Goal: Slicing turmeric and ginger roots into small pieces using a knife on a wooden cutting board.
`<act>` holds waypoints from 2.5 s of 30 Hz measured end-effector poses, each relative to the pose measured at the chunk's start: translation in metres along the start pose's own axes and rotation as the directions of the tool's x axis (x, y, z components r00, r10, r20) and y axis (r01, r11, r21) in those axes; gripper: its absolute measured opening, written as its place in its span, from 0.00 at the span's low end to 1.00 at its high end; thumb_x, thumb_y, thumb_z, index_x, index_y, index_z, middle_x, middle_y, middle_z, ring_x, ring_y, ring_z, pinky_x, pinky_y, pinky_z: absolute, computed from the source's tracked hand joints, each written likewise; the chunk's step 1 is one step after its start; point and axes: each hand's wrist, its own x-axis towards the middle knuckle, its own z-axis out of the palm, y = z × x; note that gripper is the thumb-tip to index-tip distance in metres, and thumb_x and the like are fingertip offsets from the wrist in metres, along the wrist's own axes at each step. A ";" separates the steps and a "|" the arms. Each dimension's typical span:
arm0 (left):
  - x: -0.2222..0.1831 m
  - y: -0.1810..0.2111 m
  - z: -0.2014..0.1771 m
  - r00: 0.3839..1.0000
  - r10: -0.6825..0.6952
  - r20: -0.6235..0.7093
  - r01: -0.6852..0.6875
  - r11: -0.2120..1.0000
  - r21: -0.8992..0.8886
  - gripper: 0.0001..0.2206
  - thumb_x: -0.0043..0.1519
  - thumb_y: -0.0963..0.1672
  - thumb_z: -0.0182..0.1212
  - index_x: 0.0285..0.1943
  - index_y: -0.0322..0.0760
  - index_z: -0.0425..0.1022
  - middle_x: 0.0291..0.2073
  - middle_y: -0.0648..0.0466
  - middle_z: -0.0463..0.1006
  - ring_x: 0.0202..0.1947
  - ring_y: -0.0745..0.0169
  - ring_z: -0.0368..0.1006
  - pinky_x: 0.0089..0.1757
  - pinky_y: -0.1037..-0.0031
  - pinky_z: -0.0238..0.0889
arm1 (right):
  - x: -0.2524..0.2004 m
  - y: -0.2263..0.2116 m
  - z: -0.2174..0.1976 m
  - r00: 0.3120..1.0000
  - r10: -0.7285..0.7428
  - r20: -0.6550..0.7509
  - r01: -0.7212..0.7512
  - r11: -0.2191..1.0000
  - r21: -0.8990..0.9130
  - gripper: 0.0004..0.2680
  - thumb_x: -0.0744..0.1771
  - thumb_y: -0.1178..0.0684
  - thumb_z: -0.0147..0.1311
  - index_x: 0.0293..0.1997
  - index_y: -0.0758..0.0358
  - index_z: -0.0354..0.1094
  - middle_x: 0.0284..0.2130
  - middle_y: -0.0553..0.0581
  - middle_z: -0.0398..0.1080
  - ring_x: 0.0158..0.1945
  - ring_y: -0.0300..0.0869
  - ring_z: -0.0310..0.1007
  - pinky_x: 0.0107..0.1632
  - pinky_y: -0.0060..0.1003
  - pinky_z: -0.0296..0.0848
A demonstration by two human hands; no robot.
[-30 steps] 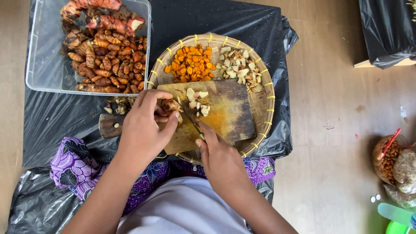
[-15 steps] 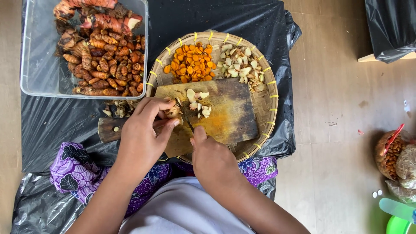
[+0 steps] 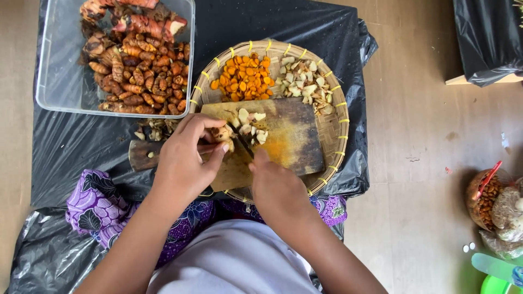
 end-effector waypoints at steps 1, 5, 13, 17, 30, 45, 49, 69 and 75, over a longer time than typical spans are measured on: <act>0.000 0.001 0.001 1.000 0.005 -0.001 -0.005 1.000 -0.002 0.15 0.58 0.37 0.69 0.54 0.31 0.77 0.41 0.41 0.76 0.37 0.38 0.81 0.37 0.64 0.80 | -0.003 0.005 0.002 1.000 0.002 -0.005 -0.002 1.000 -0.002 0.13 0.74 0.50 0.30 0.52 0.70 0.61 0.20 0.62 0.71 0.25 0.54 0.80 0.26 0.47 0.80; -0.002 0.007 0.003 0.999 0.046 0.019 -0.047 0.998 0.047 0.16 0.58 0.36 0.65 0.55 0.31 0.76 0.49 0.39 0.76 0.39 0.40 0.80 0.38 0.61 0.80 | -0.012 0.013 0.007 0.998 0.046 -0.033 -0.047 0.998 -0.031 0.13 0.74 0.49 0.29 0.50 0.66 0.61 0.18 0.59 0.70 0.23 0.53 0.79 0.26 0.45 0.80; -0.001 0.014 0.004 0.998 0.068 0.011 -0.069 0.993 0.101 0.21 0.52 0.35 0.64 0.56 0.35 0.75 0.54 0.52 0.77 0.37 0.62 0.76 0.38 0.74 0.74 | -0.030 -0.004 -0.002 0.937 0.014 -0.350 0.048 0.985 0.167 0.05 0.71 0.54 0.47 0.45 0.63 0.57 0.17 0.60 0.70 0.15 0.52 0.72 0.21 0.48 0.71; -0.004 0.010 0.007 0.999 0.041 0.007 -0.042 0.992 0.121 0.19 0.53 0.37 0.69 0.54 0.34 0.74 0.48 0.50 0.75 0.35 0.61 0.77 0.37 0.73 0.73 | -0.030 -0.009 0.001 0.949 0.015 -0.315 0.042 0.984 0.173 0.05 0.71 0.55 0.47 0.45 0.64 0.56 0.18 0.60 0.71 0.15 0.53 0.73 0.20 0.48 0.72; -0.009 0.002 0.016 0.994 0.107 -0.037 -0.102 0.989 0.104 0.23 0.47 0.36 0.71 0.53 0.31 0.73 0.51 0.48 0.76 0.43 0.55 0.78 0.43 0.73 0.77 | -0.012 -0.013 0.020 0.970 -0.045 -0.238 -0.006 0.978 -0.210 0.06 0.71 0.54 0.46 0.43 0.65 0.56 0.17 0.56 0.71 0.12 0.41 0.72 0.15 0.34 0.71; -0.002 0.000 0.016 0.989 0.141 -0.037 -0.130 0.969 0.211 0.20 0.51 0.37 0.75 0.52 0.28 0.77 0.44 0.44 0.77 0.39 0.46 0.82 0.36 0.69 0.81 | 0.025 -0.015 0.033 0.993 0.066 -0.096 -0.074 0.994 -0.082 0.13 0.70 0.58 0.39 0.60 0.71 0.56 0.24 0.60 0.73 0.28 0.53 0.80 0.29 0.49 0.82; -0.003 0.001 0.014 0.987 0.158 -0.037 -0.146 0.965 0.216 0.19 0.52 0.37 0.73 0.52 0.27 0.76 0.40 0.42 0.75 0.36 0.43 0.82 0.35 0.67 0.82 | 0.017 -0.013 0.031 0.992 0.039 -0.116 -0.047 0.996 -0.071 0.13 0.70 0.58 0.37 0.61 0.71 0.56 0.24 0.60 0.73 0.28 0.54 0.80 0.29 0.50 0.81; 0.004 -0.003 0.014 0.973 0.218 -0.076 -0.198 0.956 0.217 0.19 0.48 0.40 0.78 0.48 0.29 0.78 0.33 0.46 0.76 0.31 0.45 0.83 0.31 0.67 0.79 | 0.039 -0.021 -0.022 0.984 0.053 0.173 -0.075 0.989 0.124 0.20 0.70 0.62 0.33 0.73 0.78 0.44 0.37 0.73 0.75 0.38 0.56 0.80 0.33 0.48 0.82; 0.003 -0.003 0.013 0.974 0.201 -0.105 -0.190 0.976 0.103 0.20 0.48 0.38 0.78 0.50 0.29 0.79 0.33 0.45 0.75 0.34 0.42 0.82 0.35 0.66 0.80 | 0.020 -0.011 0.000 0.981 0.079 0.177 -0.087 0.995 0.041 0.20 0.70 0.62 0.36 0.73 0.77 0.45 0.35 0.72 0.75 0.36 0.56 0.80 0.33 0.49 0.83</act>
